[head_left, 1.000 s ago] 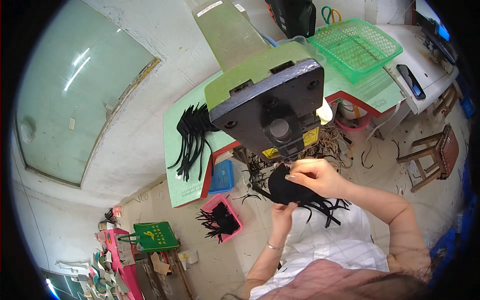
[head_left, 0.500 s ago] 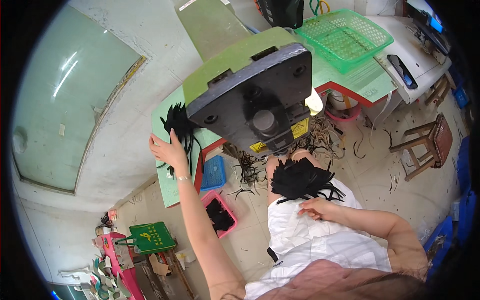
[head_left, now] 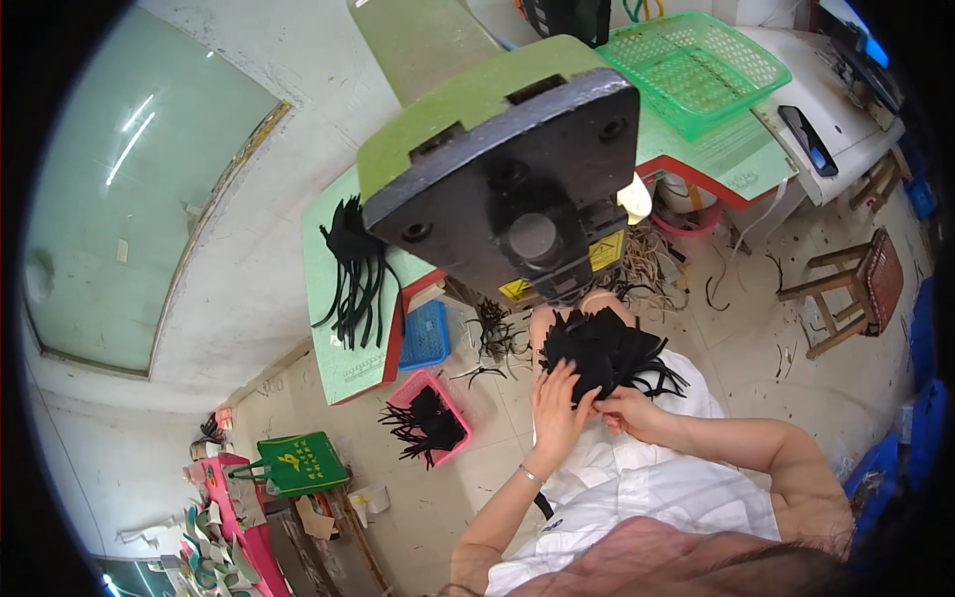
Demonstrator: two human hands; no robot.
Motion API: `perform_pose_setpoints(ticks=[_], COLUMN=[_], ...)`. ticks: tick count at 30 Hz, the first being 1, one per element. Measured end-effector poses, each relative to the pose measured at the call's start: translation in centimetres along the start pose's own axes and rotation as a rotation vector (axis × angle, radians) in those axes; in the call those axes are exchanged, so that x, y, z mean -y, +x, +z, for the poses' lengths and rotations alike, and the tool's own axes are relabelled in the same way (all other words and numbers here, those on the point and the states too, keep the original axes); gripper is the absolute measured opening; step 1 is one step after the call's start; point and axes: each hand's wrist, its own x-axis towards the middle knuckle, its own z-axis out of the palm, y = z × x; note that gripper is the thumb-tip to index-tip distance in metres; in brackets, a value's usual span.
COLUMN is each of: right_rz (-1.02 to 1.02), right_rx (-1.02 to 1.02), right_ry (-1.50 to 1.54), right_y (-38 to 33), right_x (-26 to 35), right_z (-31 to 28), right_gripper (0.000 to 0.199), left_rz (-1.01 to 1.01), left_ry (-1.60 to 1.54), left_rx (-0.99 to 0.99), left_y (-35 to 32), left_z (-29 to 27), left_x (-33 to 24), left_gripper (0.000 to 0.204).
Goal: The person uses a manual press machine to trim the edges of black fabric strips. They repeatedly pick up individual strips, position them under the press, and operate the lever to cut the material, placing the finished pieces on the table.
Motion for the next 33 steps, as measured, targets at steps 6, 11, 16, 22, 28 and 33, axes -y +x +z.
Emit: perform_pose_setpoints(ticks=[6,11,16,22,28,33], right_rz=[-0.072,-0.189,-0.355,-0.491,-0.632,-0.639], right_rx=[-0.007,0.238,0.245,0.086,0.084,0.039], right_ry=[-0.114,-0.311,-0.459,-0.793,-0.979,-1.033], right_y=[-3.2,-4.1,-6.4,-8.6,-9.8,-10.8], right_x=[5.0,10.9,16.5,19.7,20.4,21.2], right_z=[0.5,0.0,3.1,3.8,4.3,5.6], right_gripper=[0.014,0.028,0.025,0.017,0.018,0.019], left_rz=[-0.302,0.017,-0.008,-0.190,-0.291,-0.347], left_ry=[-0.909,-0.556,-0.602,-0.545,-0.935,-1.026], left_rx=[0.261,-0.019,-0.328,-0.255,-0.290,-0.290], left_y=[3.8,8.2,10.8,10.8,10.9,10.6], left_z=[-6.5,-8.6,-7.6,-7.4,-7.8,-8.3], left_x=[-4.2,-9.0,-10.5,-7.9,-8.6,-8.7], left_gripper=[0.020,0.017,0.012,0.025,0.022,0.021])
